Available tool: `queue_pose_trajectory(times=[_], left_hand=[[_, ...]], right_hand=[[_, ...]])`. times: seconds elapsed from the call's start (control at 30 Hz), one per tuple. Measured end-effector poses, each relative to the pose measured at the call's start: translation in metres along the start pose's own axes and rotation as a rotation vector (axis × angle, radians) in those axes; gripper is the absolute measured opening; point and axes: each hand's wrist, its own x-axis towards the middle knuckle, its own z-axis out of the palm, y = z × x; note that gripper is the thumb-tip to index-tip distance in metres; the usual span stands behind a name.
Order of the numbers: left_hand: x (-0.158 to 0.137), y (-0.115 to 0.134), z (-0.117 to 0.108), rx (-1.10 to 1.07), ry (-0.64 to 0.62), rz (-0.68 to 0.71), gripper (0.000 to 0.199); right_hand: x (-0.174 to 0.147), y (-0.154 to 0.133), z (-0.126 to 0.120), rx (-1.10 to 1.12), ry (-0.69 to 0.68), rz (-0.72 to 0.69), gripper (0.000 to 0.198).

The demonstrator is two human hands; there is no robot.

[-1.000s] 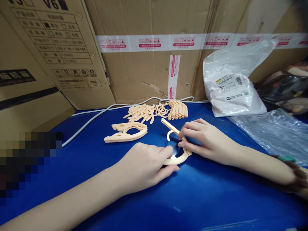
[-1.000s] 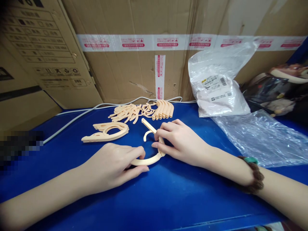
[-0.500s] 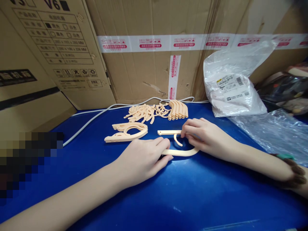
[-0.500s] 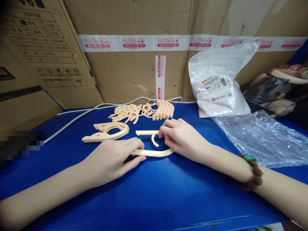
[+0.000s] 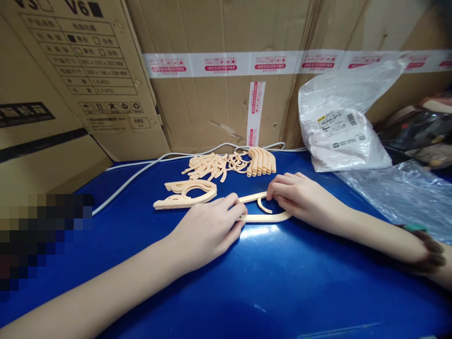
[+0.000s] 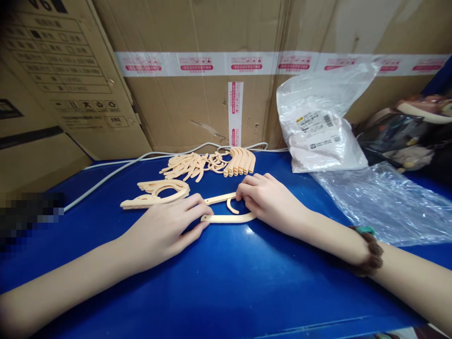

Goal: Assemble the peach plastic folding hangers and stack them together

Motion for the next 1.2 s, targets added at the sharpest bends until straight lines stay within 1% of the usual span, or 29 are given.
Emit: queue_pose_trajectory(times=[0.37, 0.47, 0.53, 0.6, 0.63, 0.77, 0.83, 0.9, 0.97, 1.07, 1.2], left_hand=[[0.001, 0.001, -0.001, -0.01, -0.01, -0.012, 0.022], [-0.001, 0.001, -0.006, 0.022, 0.028, -0.015, 0.023], [0.0, -0.004, -0.011, 0.06, 0.077, -0.025, 0.025], [0.002, -0.015, -0.018, 0.092, 0.139, -0.067, 0.026], [0.004, -0.023, -0.022, 0.109, 0.174, -0.114, 0.026], [0.007, -0.067, -0.034, 0.208, 0.271, -0.362, 0.028], [0.005, -0.094, -0.036, 0.235, 0.286, -0.464, 0.028], [0.001, -0.119, -0.034, 0.213, 0.269, -0.525, 0.031], [-0.002, -0.139, -0.029, 0.077, 0.242, -0.586, 0.035], [-0.004, -0.157, -0.018, -0.021, 0.219, -0.626, 0.038], [0.001, -0.161, -0.008, -0.136, 0.215, -0.634, 0.035]], right_hand=[[0.0, 0.001, 0.002, 0.016, -0.004, 0.016, 0.016], [0.0, 0.001, 0.002, 0.007, 0.003, 0.012, 0.016], [-0.001, 0.001, 0.001, -0.01, 0.017, 0.005, 0.016], [-0.002, 0.0, 0.0, -0.028, 0.038, -0.013, 0.016], [-0.002, -0.001, -0.002, -0.032, 0.049, -0.029, 0.016], [-0.004, -0.012, -0.005, -0.002, 0.079, -0.148, 0.019], [-0.005, -0.018, -0.006, 0.005, 0.085, -0.209, 0.022], [-0.006, -0.025, -0.005, -0.004, 0.076, -0.243, 0.025], [-0.007, -0.029, -0.003, -0.024, 0.055, -0.251, 0.028], [-0.007, -0.031, 0.0, -0.062, 0.051, -0.249, 0.03], [-0.006, -0.032, 0.003, -0.095, 0.07, -0.263, 0.028]])
